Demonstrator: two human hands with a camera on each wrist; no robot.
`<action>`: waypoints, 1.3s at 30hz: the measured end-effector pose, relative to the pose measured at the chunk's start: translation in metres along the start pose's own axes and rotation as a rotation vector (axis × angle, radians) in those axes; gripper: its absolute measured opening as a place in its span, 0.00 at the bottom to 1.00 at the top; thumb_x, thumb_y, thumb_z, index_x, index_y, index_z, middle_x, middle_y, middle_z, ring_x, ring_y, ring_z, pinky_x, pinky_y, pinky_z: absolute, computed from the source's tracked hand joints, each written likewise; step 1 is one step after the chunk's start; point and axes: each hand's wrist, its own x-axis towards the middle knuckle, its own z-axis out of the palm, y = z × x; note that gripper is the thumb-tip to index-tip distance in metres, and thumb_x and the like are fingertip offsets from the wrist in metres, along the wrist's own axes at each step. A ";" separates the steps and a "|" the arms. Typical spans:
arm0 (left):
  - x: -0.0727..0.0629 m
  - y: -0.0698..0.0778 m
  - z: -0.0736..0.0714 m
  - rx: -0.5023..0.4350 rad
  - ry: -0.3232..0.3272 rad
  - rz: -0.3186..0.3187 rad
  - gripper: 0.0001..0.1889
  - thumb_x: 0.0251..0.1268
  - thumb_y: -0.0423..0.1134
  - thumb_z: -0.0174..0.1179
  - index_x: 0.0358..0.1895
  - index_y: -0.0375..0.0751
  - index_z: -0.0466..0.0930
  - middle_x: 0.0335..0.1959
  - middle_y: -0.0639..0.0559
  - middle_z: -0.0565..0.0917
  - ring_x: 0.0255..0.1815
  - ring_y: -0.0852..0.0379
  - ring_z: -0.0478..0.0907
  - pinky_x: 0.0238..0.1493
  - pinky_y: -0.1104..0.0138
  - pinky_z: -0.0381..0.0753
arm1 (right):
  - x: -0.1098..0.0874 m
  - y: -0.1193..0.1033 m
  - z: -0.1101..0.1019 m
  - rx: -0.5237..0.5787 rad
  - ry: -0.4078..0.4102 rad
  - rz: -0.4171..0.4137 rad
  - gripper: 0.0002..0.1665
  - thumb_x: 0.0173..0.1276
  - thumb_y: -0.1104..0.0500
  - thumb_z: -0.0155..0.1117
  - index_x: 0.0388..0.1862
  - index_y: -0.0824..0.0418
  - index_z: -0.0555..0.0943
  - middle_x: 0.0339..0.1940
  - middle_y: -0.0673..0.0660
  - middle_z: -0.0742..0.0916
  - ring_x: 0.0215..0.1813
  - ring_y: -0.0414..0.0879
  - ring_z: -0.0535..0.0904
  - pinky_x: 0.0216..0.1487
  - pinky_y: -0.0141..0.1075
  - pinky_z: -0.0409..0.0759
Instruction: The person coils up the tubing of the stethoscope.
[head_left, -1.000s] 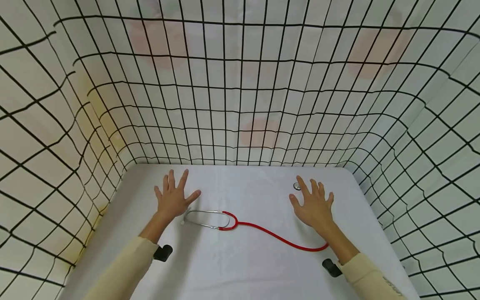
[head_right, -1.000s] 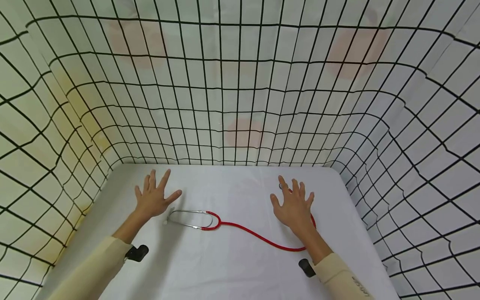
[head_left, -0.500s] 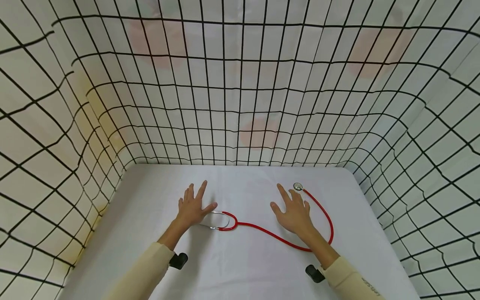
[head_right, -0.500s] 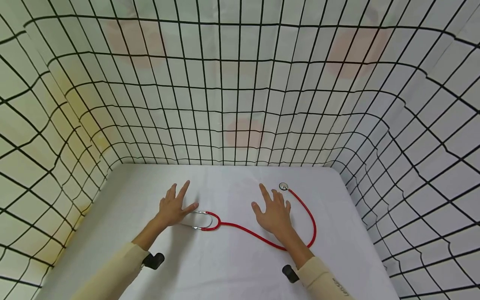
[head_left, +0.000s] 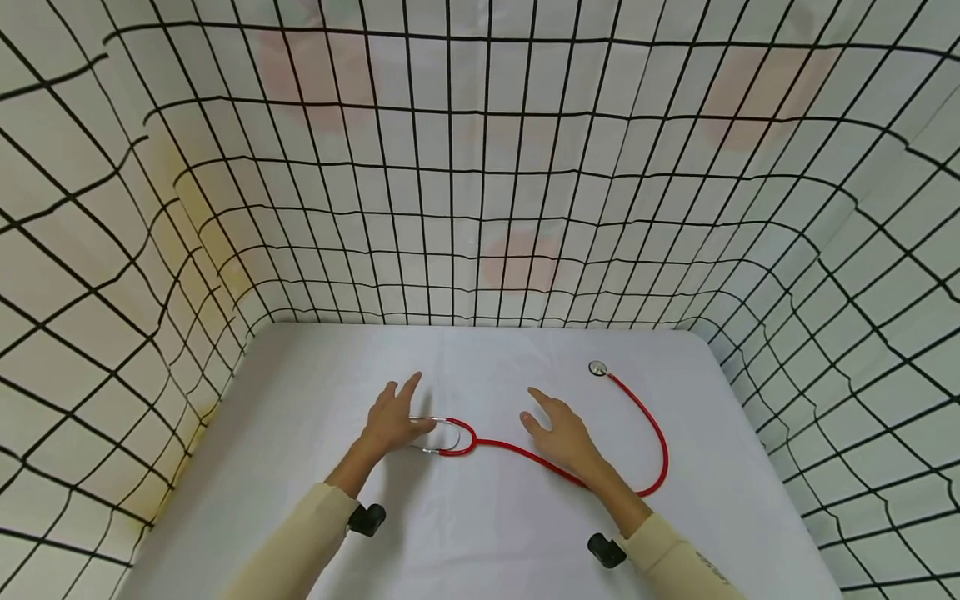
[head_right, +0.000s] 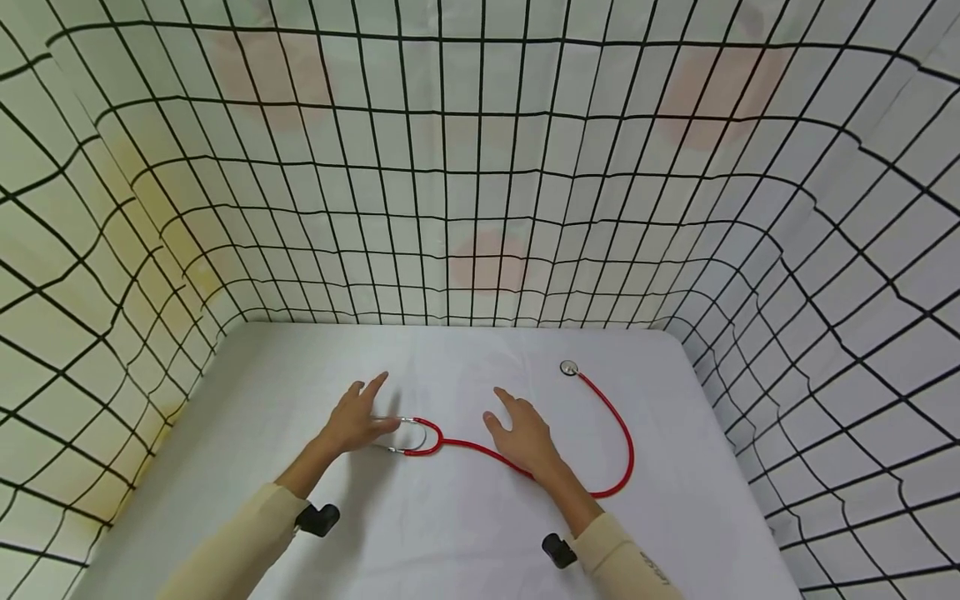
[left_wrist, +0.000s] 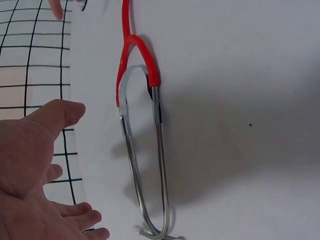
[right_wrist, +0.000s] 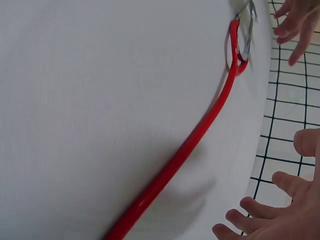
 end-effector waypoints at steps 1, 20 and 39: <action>0.001 0.000 0.001 0.009 0.003 0.001 0.44 0.60 0.44 0.71 0.78 0.41 0.61 0.68 0.26 0.68 0.67 0.31 0.69 0.65 0.39 0.71 | 0.000 -0.001 0.002 0.006 -0.002 -0.004 0.35 0.77 0.45 0.56 0.79 0.52 0.66 0.75 0.63 0.73 0.78 0.63 0.65 0.75 0.61 0.62; 0.011 -0.020 0.014 0.016 -0.025 0.117 0.44 0.37 0.34 0.80 0.67 0.38 0.74 0.58 0.38 0.83 0.60 0.39 0.79 0.62 0.48 0.78 | 0.003 0.003 0.029 0.109 0.001 -0.015 0.31 0.59 0.56 0.77 0.62 0.59 0.82 0.49 0.60 0.89 0.52 0.54 0.83 0.55 0.51 0.80; 0.010 -0.035 0.015 0.117 -0.040 0.086 0.37 0.36 0.34 0.80 0.60 0.38 0.80 0.47 0.40 0.87 0.44 0.48 0.82 0.54 0.50 0.78 | 0.000 0.018 0.051 0.189 0.090 -0.045 0.17 0.57 0.62 0.77 0.47 0.61 0.88 0.41 0.55 0.91 0.46 0.51 0.85 0.53 0.47 0.81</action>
